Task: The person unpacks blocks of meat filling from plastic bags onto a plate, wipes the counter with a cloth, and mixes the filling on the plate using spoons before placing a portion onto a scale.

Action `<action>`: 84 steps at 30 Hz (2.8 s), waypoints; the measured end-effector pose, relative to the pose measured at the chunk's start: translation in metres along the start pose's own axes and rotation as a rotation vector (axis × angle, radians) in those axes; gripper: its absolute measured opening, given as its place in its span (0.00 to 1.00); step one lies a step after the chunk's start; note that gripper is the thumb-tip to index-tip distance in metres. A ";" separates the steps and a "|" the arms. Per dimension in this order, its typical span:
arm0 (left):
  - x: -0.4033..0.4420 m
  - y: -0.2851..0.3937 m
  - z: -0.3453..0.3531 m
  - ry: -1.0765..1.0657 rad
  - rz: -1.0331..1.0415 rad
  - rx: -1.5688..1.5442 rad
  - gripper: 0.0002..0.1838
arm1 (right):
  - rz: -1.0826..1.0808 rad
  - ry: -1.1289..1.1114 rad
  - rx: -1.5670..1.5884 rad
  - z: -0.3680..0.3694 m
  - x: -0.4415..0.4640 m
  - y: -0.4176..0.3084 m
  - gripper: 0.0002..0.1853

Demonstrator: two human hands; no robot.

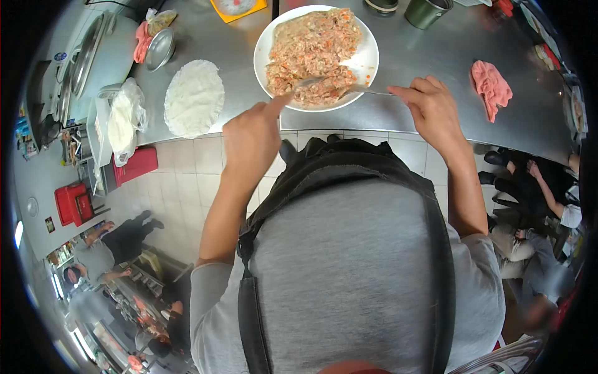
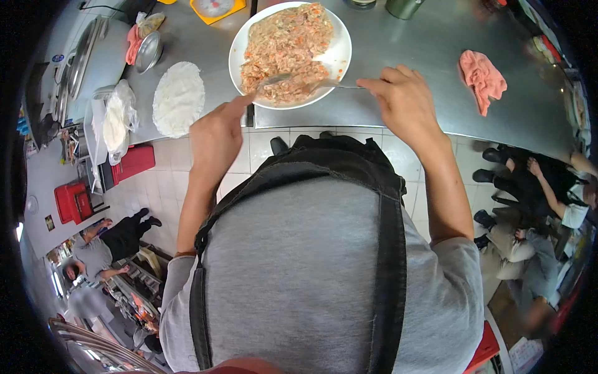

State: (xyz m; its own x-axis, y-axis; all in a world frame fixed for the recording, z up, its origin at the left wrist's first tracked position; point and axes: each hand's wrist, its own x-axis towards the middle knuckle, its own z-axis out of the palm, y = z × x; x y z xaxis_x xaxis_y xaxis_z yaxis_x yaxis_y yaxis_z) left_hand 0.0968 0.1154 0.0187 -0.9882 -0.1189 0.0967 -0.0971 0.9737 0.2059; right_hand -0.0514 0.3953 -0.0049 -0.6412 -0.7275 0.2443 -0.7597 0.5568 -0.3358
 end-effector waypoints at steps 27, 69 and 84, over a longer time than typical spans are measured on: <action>0.029 0.000 0.053 0.127 0.141 -0.072 0.21 | 0.061 0.126 -0.026 -0.002 -0.006 0.011 0.17; 0.040 -0.016 0.031 -0.282 -0.147 -0.837 0.15 | 0.098 0.135 -0.025 -0.061 -0.008 0.010 0.14; 0.037 -0.011 0.048 -0.482 -0.264 -1.124 0.14 | 0.055 0.172 -0.078 -0.012 -0.017 0.006 0.16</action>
State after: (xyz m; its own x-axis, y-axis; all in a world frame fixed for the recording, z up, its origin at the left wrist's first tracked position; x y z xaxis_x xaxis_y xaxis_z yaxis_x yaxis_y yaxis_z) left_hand 0.0556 0.1101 -0.0270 -0.9200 0.0291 -0.3908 -0.3778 0.1987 0.9043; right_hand -0.0462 0.4153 -0.0003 -0.6859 -0.6198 0.3814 -0.7249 0.6279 -0.2833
